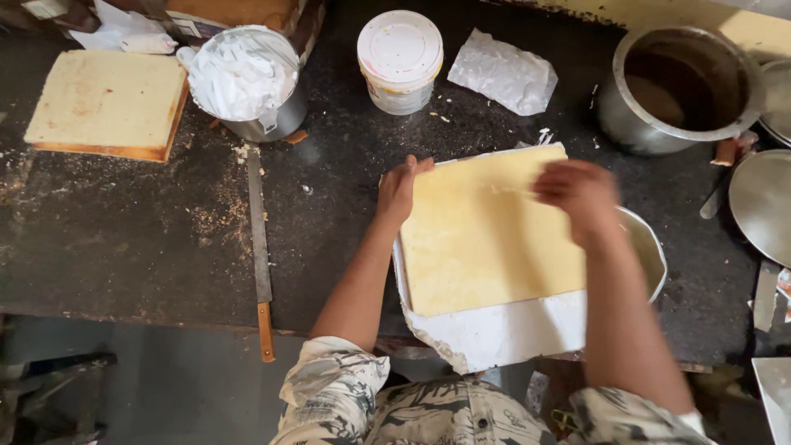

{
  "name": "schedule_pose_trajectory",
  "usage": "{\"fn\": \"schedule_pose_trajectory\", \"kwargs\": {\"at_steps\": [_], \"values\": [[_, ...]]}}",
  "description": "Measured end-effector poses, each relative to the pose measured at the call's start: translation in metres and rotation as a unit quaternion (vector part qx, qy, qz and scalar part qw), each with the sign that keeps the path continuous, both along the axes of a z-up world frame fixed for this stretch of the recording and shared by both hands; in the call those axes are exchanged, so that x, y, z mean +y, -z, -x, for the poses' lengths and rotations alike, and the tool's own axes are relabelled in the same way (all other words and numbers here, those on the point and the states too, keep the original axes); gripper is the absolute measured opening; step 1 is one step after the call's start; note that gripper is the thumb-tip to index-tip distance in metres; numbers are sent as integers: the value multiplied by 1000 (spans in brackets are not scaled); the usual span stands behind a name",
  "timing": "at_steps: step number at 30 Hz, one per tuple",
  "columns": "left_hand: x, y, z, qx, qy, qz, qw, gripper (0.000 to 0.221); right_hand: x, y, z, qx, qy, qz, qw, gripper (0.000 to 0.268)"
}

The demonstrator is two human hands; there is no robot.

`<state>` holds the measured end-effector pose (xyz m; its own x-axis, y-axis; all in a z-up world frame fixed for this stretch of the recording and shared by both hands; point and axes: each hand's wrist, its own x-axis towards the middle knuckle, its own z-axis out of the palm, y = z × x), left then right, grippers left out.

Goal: The person prepares a large rectangular cake by placing a layer of sponge on a board, applying a clear liquid, spreading a thick white cream over the surface using a spatula, and then drizzling and spreading a yellow glaze on top.

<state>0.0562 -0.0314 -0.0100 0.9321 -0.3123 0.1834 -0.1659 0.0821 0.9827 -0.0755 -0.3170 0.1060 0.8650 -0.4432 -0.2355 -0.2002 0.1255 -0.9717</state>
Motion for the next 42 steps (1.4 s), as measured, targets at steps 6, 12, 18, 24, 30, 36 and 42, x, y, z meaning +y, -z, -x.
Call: {"fn": "schedule_pose_trajectory", "kwargs": {"at_steps": [6, 12, 18, 24, 30, 36, 42], "values": [[4, 7, -1, -115, -25, -102, 988, 57, -148, 116, 70, 212, 172, 102, 957, 23], [16, 29, 45, -68, -87, -78, 991, 60, -149, 199, 77, 217, 167, -99, 957, 29], [16, 44, 42, -53, -72, -17, 996, 63, -181, 169, 101, -50, -52, -418, 905, 19], [9, 59, 34, -73, -60, -21, 995, 66, -74, 82, 32, 85, -49, -242, 965, 21], [-2, 49, 26, -38, -51, -68, 996, 69, 85, 15, -32, 125, -171, -75, 974, 33], [-5, 28, 24, -25, -36, -106, 993, 71, -18, 0, 17, -18, -21, 61, 998, 33], [17, 21, 50, 21, -9, -23, 999, 69, -163, 125, 78, 256, 102, 175, 945, 22]]}}
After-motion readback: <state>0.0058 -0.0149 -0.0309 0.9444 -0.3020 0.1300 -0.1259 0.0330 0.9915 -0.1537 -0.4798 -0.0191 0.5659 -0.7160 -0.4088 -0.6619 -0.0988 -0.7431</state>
